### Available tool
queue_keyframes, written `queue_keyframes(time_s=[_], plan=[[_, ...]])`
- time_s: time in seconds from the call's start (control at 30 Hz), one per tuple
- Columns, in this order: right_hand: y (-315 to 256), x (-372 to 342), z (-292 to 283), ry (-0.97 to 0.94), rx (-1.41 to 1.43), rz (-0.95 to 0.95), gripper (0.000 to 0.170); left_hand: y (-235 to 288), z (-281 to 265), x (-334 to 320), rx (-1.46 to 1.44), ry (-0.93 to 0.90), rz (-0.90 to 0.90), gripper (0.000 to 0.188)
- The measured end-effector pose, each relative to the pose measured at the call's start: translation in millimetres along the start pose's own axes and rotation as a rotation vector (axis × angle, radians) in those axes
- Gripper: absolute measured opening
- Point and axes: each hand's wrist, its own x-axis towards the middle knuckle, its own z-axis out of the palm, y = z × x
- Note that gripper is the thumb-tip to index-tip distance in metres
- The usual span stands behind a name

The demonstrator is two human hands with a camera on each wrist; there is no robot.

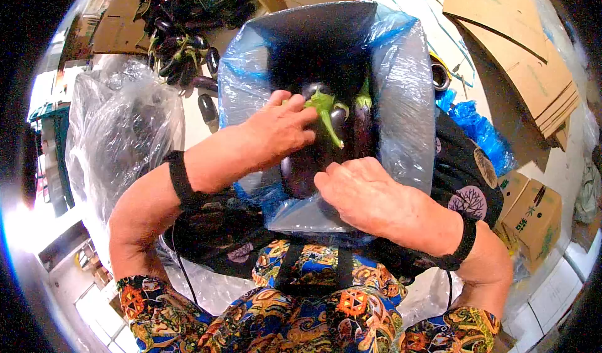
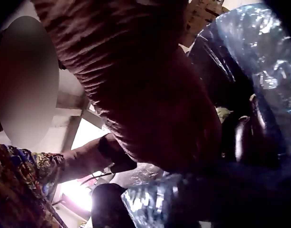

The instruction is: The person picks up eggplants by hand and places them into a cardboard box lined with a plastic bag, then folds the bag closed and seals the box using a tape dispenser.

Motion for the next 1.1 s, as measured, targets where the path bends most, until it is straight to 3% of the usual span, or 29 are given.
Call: queue_keyframes(time_s=[0.03, 0.07, 0.2, 0.3, 0.4, 0.43, 0.5, 0.63, 0.77, 0.87, 0.97, 1.1], plan=[[1.9, -1.7, 5.7, 0.032, 0.002, -0.015, 0.018, 2.0, -1.5, 2.4, 0.031, -0.007, 0.017, 0.027], [5.1, -0.7, 11.8, -0.001, -0.076, 0.006, 0.023, 1.4, -3.6, 4.3, 0.065, 0.006, 0.07, 0.012], [17.9, 0.5, 27.9, -0.045, -0.258, 0.077, 0.039, -7.6, -29.2, -6.8, -0.101, 0.088, 0.177, 0.025], [17.8, 7.3, 25.2, -0.139, -0.203, 0.136, 0.052, -19.2, -82.8, -46.7, -0.343, 0.026, -0.023, 0.037], [13.9, 5.6, 26.1, -0.139, -0.215, 0.089, 0.06, -36.0, -95.6, -92.0, -0.901, 0.198, -0.313, 0.062], [12.9, 9.6, 27.6, -0.204, -0.2, 0.091, 0.063, -39.4, -95.0, -108.0, -1.15, 0.149, -0.497, 0.069], [11.7, 12.5, 30.2, -0.142, -0.202, 0.019, 0.033, -44.7, -77.3, -133.3, -1.393, 0.288, -0.547, 0.068], [3.9, 25.5, 18.4, -0.465, 0.005, 0.03, 0.04, -39.1, -65.7, -165.7, -1.71, 0.242, -0.621, 0.064], [4.2, 34.5, 16.9, -0.519, 0.131, 0.037, 0.032, -38.9, -44.4, -180.7, -2.045, 0.268, -0.615, 0.053], [11.7, 36.4, 9.0, -0.402, 0.407, -0.052, 0.024, -44.3, -25.4, -184.2, -2.118, 0.297, -0.6, 0.049], [8.5, 43.9, -9.6, -0.257, 0.48, -0.047, 0.018, -47.1, -18.0, -186.0, -2.157, 0.301, -0.62, 0.048], [7.2, 45.0, -20.8, 0.207, 0.022, 0.227, 0.01, -49.8, -15.2, -182.0, -2.129, 0.313, -0.624, 0.049]])
